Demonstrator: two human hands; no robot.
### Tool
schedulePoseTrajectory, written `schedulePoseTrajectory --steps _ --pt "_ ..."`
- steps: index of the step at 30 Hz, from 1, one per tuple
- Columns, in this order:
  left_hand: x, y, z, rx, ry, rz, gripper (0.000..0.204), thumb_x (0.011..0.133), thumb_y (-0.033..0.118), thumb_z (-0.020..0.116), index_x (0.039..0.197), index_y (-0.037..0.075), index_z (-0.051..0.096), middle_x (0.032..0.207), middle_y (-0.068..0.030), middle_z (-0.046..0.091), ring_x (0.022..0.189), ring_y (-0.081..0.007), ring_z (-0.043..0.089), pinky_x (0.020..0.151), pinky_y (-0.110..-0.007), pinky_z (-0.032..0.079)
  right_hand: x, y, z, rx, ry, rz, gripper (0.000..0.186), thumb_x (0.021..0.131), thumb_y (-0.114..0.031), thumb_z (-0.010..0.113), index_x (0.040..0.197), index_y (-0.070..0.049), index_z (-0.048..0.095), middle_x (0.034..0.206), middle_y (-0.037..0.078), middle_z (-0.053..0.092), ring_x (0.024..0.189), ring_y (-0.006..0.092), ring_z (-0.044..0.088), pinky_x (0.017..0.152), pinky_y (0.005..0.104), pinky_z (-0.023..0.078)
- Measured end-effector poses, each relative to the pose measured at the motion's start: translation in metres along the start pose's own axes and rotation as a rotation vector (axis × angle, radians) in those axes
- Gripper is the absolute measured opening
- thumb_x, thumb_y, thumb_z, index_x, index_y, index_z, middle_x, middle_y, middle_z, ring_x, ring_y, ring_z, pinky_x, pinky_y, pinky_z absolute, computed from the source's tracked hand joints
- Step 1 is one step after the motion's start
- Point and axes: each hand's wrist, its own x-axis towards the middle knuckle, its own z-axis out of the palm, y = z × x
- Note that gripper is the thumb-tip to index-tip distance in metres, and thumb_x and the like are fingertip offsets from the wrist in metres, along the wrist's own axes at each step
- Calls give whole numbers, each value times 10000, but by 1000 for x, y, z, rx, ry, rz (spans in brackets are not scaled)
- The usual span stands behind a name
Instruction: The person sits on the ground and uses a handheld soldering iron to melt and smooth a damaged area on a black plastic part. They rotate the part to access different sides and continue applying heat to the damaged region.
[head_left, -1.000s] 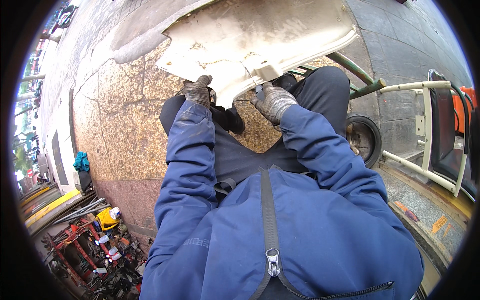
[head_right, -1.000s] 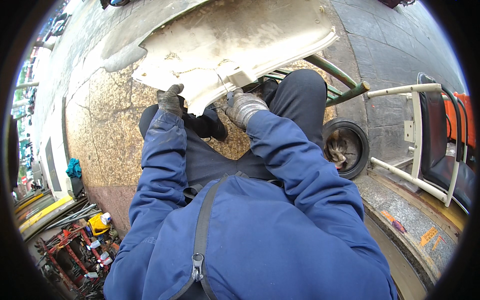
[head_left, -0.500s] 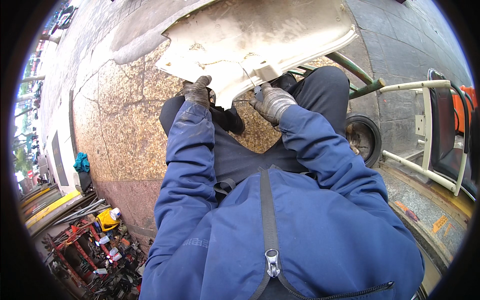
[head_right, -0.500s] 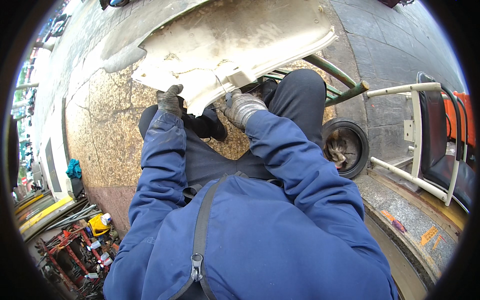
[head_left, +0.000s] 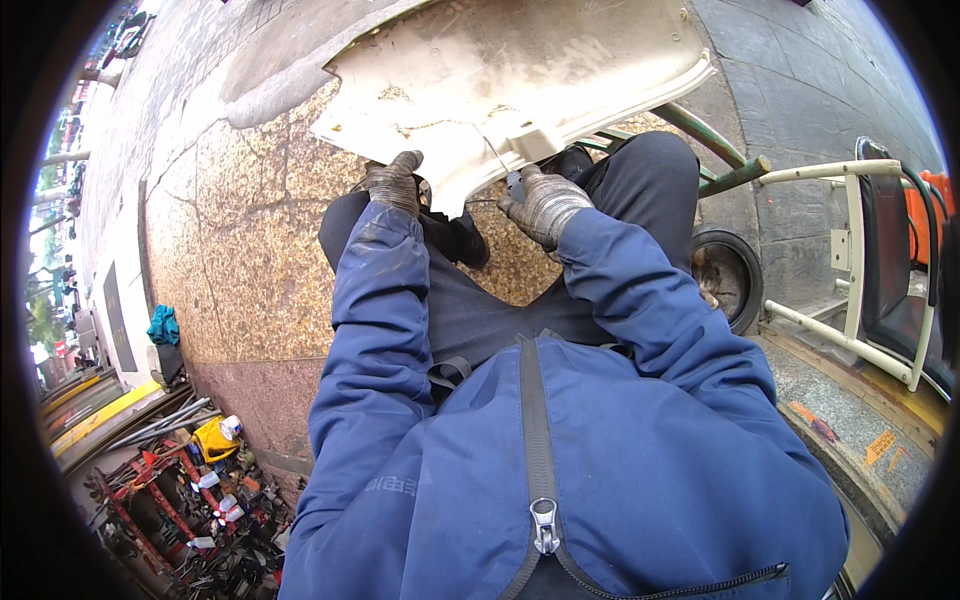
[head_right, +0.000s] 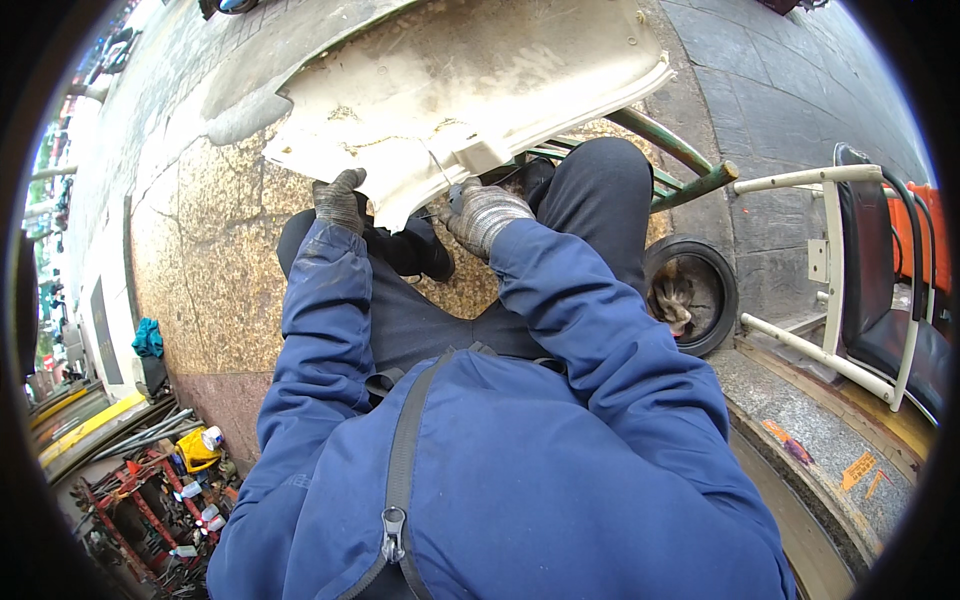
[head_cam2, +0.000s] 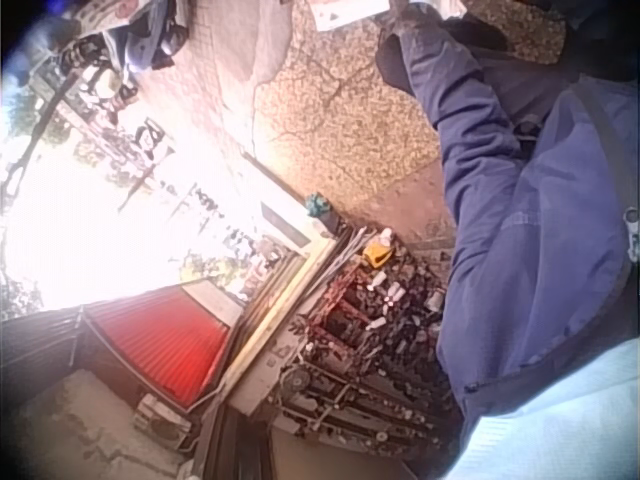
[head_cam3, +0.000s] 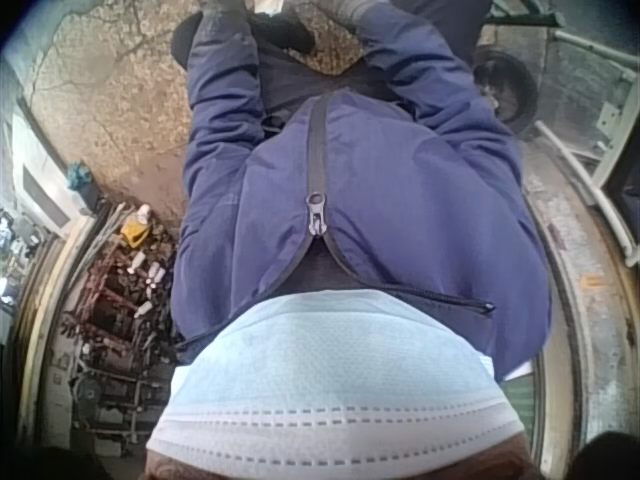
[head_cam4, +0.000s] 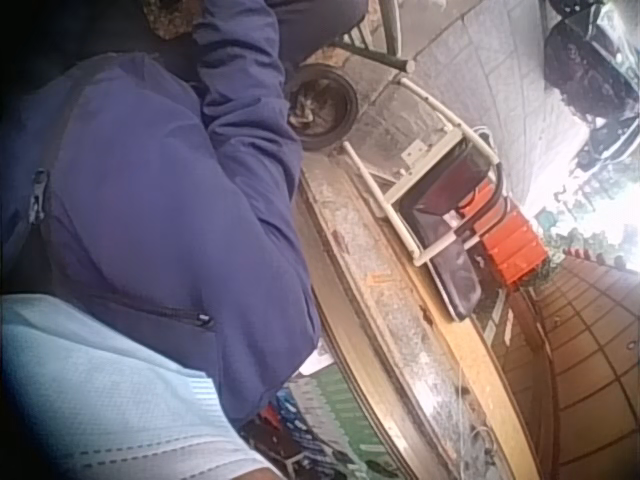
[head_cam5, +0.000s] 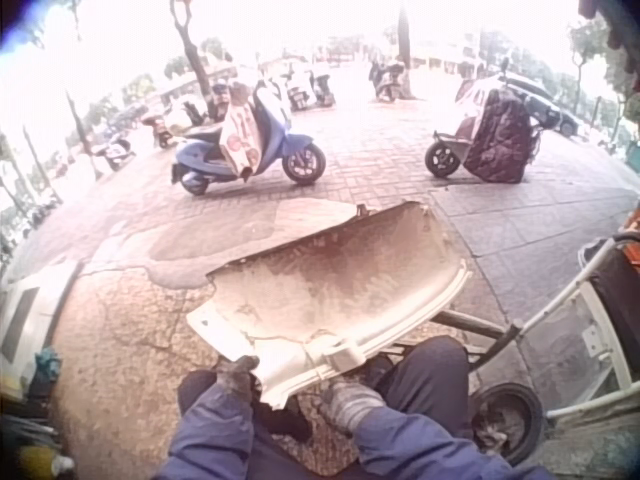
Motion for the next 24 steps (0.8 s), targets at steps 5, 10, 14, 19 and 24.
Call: schedulePoseTrajectory --steps 5,10,14,19,24 --pt "-1 0 1 -11 -3 17 413 706 -73 662 1097 -43 531 958 -151 625 803 -310 644 725 -425 556 -1 1 1 11 17 -11 694 881 -533 540 1300 15 468 1131 249 635 1087 378 602 939 443 472" --pt "1 0 0 11 -35 45 449 705 -86 659 1125 -39 508 984 -158 620 835 -317 643 742 -432 556 -1 1 0 34 29 -4 667 885 -481 575 1253 65 471 1087 304 627 1067 405 603 930 444 468" --pt "2 -2 0 9 -26 59 440 707 -73 664 1116 -36 507 958 -153 620 814 -313 646 728 -429 560 -2 0 0 12 38 0 669 882 -488 568 1266 51 473 1102 287 628 1076 398 602 935 443 467" --pt "0 -1 -1 4 -45 23 411 715 -53 665 1095 -40 509 933 -152 620 761 -307 650 680 -425 570 -2 0 0 14 30 4 670 879 -493 551 1295 28 479 1147 254 629 1100 371 603 955 434 464" --pt "-5 2 0 -3 -45 -6 392 720 -48 666 1082 -45 516 925 -157 620 761 -306 652 669 -425 573 -2 0 -1 13 12 30 656 876 -485 552 1290 20 484 1147 251 630 1099 370 603 950 436 468"
